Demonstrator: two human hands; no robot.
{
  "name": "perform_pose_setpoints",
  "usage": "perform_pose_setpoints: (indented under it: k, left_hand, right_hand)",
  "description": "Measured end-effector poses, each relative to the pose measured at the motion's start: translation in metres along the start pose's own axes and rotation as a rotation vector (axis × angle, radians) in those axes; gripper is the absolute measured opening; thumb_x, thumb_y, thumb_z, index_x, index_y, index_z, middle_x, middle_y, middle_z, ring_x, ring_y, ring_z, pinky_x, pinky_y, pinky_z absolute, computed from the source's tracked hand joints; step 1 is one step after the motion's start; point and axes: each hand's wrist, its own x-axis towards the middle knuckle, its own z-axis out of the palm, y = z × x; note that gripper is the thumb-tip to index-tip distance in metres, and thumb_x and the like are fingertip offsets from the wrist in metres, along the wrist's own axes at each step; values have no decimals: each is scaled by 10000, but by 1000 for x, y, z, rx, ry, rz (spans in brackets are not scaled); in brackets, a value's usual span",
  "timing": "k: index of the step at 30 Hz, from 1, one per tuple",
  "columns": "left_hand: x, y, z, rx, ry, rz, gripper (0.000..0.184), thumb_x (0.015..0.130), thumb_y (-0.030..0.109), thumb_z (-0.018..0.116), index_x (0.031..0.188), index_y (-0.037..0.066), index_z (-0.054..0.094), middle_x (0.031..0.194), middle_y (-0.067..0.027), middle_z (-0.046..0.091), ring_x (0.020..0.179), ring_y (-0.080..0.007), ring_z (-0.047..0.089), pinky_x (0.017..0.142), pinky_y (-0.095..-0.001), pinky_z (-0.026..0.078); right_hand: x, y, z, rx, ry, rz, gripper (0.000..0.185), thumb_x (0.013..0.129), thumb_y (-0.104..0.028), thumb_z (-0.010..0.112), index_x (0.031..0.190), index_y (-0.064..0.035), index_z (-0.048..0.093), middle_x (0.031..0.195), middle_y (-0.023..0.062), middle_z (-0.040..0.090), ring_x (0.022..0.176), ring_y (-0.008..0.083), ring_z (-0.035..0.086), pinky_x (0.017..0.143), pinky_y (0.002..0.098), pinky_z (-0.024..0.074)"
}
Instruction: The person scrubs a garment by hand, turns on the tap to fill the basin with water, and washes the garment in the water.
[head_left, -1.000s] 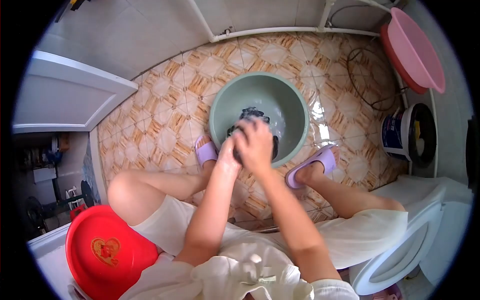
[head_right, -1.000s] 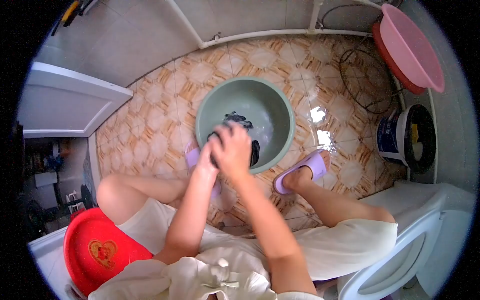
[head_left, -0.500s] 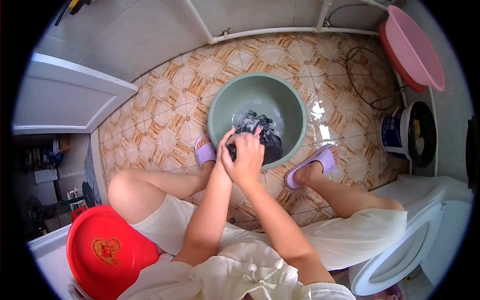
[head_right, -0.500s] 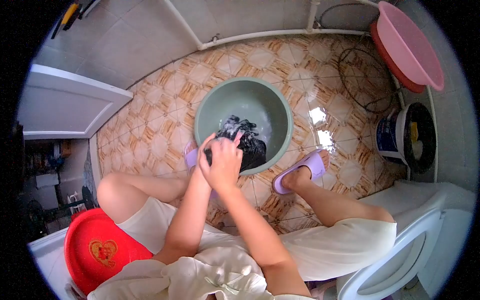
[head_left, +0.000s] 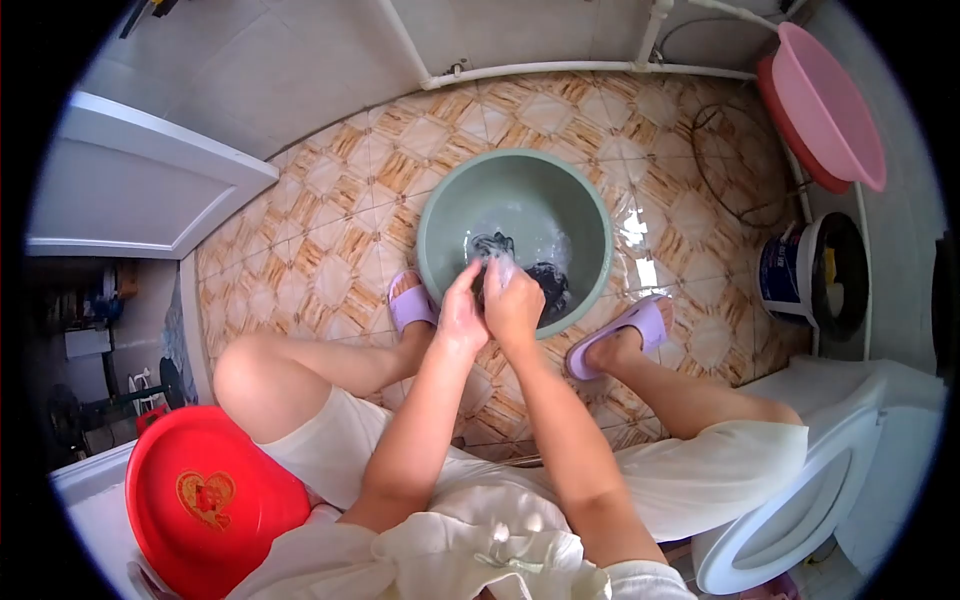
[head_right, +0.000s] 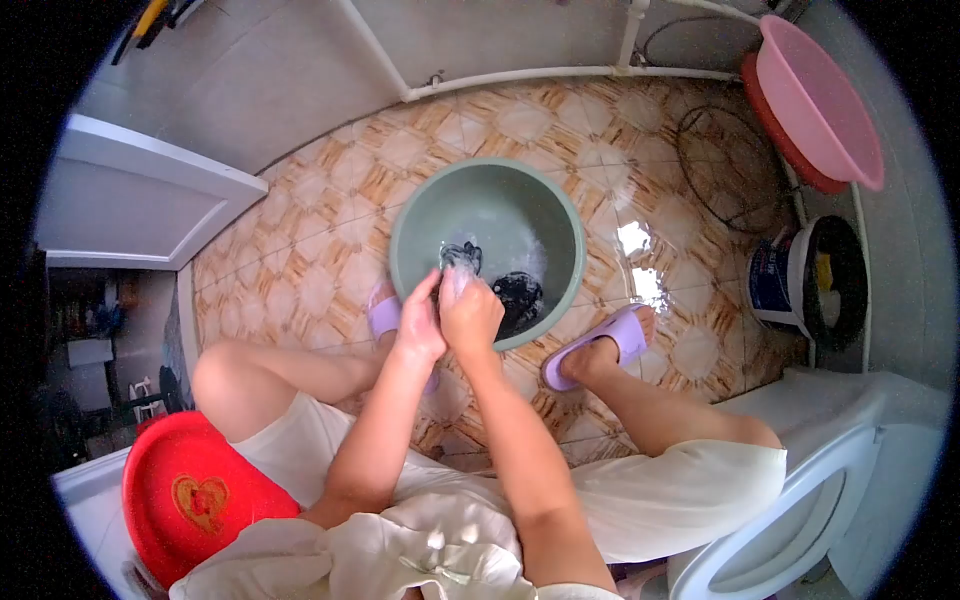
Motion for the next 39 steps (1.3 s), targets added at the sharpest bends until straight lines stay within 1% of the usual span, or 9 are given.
perform_pose_setpoints:
  k: [5,15,16,17,19,21,26,31,39]
  left_hand:
    - [17,8,-39,14,-378,169,272,860,97,472,1053,-92,495,1152,-207,509,1093,-314,513,964,-351,421]
    - [9,-2,-9,79,143,61,269,916,131,416,1127,-4,515,1085,-126,585,971,-234,589,863,-359,488]
    - [10,0,-15,79,140,61,269,916,131,416,1127,-4,515,1085,-126,585,971,-234,589,863,-359,488]
    - [14,2,-28,1,-8,-3,270,902,114,434,1133,-5,506,1091,-129,579,974,-239,586,868,-362,486]
    - [17,4,-46,-153,-299,-130,286,875,81,469,1146,-6,487,1104,-135,568,982,-251,581,877,-368,482]
    - [14,0,-11,192,188,179,317,827,18,496,1144,2,483,1124,-138,551,981,-264,578,872,-371,484]
    - [-7,16,38,429,127,296,330,794,-37,553,1121,4,527,1051,-97,602,945,-226,601,823,-371,504]
    - [-25,32,73,856,-187,221,276,820,38,598,1091,31,547,962,-59,607,785,-139,590,688,-290,503]
    - [-9,37,50,799,-94,43,524,918,455,449,1220,27,442,967,-80,589,819,-143,591,668,-242,487]
  right_hand:
    - [-20,-35,-26,192,-105,-117,263,791,-265,561,670,-35,600,673,162,614,609,339,609,567,424,487]
    - [21,-6,-13,-89,102,-135,228,779,-292,579,722,-72,603,765,179,627,673,349,609,630,451,469]
    - [16,-20,-20,17,-780,290,837,751,-331,608,1386,39,206,1438,237,229,1360,367,143,1115,423,51]
    - [7,-24,-19,16,-779,291,837,751,-331,608,1386,39,206,1438,237,229,1360,367,143,1115,423,51]
    - [-7,-28,-15,28,-25,-219,248,824,-264,564,708,-45,583,694,183,599,659,392,580,601,457,459]
    - [17,11,1,-36,13,73,278,833,-300,541,723,-52,605,729,196,615,653,383,603,618,473,476]
    - [53,47,-21,-37,-144,257,368,904,-374,467,984,-42,604,892,238,629,785,368,628,668,434,498]
    - [60,29,-60,1438,-577,320,812,794,-496,609,1411,-143,216,1334,139,388,1180,229,404,921,331,397]
    - [57,6,-65,914,-674,442,413,767,-94,654,1155,-50,520,896,18,581,632,93,538,490,206,442]
